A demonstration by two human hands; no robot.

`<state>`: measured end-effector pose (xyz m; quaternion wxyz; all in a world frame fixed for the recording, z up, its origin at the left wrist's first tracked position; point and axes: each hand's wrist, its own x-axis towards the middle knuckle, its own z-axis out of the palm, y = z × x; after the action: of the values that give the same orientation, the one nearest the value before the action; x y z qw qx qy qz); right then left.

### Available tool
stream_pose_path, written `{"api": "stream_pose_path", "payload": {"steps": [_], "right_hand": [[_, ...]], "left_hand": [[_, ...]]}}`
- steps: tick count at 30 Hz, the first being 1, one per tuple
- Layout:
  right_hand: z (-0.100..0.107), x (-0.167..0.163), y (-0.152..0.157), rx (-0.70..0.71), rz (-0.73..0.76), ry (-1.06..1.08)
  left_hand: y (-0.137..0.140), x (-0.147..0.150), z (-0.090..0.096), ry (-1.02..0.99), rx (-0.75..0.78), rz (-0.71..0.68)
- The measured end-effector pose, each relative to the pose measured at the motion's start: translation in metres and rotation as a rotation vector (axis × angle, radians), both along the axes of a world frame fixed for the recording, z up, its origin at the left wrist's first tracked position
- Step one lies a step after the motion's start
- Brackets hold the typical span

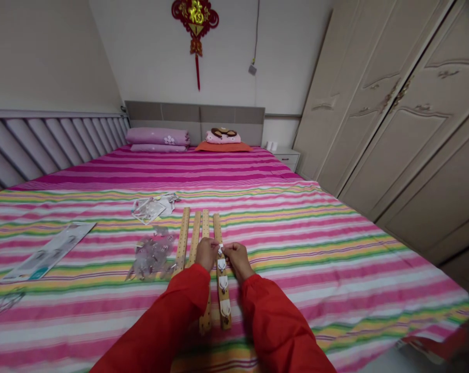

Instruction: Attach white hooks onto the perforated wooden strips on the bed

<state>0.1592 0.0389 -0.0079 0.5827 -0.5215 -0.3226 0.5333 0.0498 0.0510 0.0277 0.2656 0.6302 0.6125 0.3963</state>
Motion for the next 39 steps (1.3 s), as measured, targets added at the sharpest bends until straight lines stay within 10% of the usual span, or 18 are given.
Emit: {"api": "stream_pose_path", "payload": {"steps": [20, 39], "right_hand": [[0.002, 0.002, 0.0, -0.051, 0.03, -0.061], [-0.013, 0.003, 0.0, 0.046, 0.028, -0.132]], "left_hand": [[-0.03, -0.011, 0.016, 0.629, -0.074, -0.35], [-0.034, -0.01, 0.009, 0.622, -0.17, -0.373]]}}
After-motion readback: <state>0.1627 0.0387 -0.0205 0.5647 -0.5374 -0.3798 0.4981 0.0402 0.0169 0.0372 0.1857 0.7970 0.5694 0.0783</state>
